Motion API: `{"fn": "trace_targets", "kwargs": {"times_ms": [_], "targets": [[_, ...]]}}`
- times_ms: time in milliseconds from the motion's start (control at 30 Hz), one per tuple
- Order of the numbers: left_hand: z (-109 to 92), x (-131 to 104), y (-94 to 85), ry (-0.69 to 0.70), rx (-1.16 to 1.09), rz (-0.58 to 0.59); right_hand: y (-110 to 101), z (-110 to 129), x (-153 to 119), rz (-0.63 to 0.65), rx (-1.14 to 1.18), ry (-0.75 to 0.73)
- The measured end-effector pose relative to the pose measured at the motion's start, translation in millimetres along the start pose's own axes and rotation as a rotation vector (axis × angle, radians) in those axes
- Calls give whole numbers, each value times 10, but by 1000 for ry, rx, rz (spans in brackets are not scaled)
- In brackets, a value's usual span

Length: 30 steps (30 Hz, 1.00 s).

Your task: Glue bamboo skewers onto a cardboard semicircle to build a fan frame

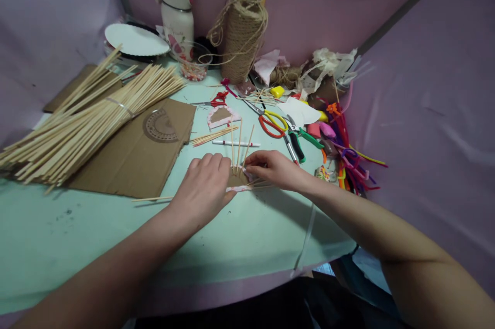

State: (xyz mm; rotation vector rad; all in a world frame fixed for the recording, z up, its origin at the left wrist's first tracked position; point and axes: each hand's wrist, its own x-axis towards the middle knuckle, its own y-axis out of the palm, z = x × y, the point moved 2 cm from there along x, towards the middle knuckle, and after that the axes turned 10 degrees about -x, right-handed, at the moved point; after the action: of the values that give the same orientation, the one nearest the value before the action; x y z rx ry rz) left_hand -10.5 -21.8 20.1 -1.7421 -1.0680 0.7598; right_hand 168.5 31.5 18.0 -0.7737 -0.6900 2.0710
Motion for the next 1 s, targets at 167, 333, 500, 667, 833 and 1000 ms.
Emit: {"fn": "trace_targets", "kwargs": {"times_ms": [167,333,500,667,833,1000], "targets": [[2,-5,-4,-2,10,-3,1,-12,14,-91,-115,20],[30,-15,15,-5,-8,-8,-82,14,-120,-134,-256,-10],[88,-10,78,-2,-42,-7,-274,-28,-442,-198,-261,50],[101,-2,105,-4,-69,3,-445,-257,-865,-411,-132,218],[66,-4,85,-32,-121,24,-413,-527,-1243,-517,37,320],[61,6,67,-18,-113,30,-317,-631,-1489,-574,68,330]]}}
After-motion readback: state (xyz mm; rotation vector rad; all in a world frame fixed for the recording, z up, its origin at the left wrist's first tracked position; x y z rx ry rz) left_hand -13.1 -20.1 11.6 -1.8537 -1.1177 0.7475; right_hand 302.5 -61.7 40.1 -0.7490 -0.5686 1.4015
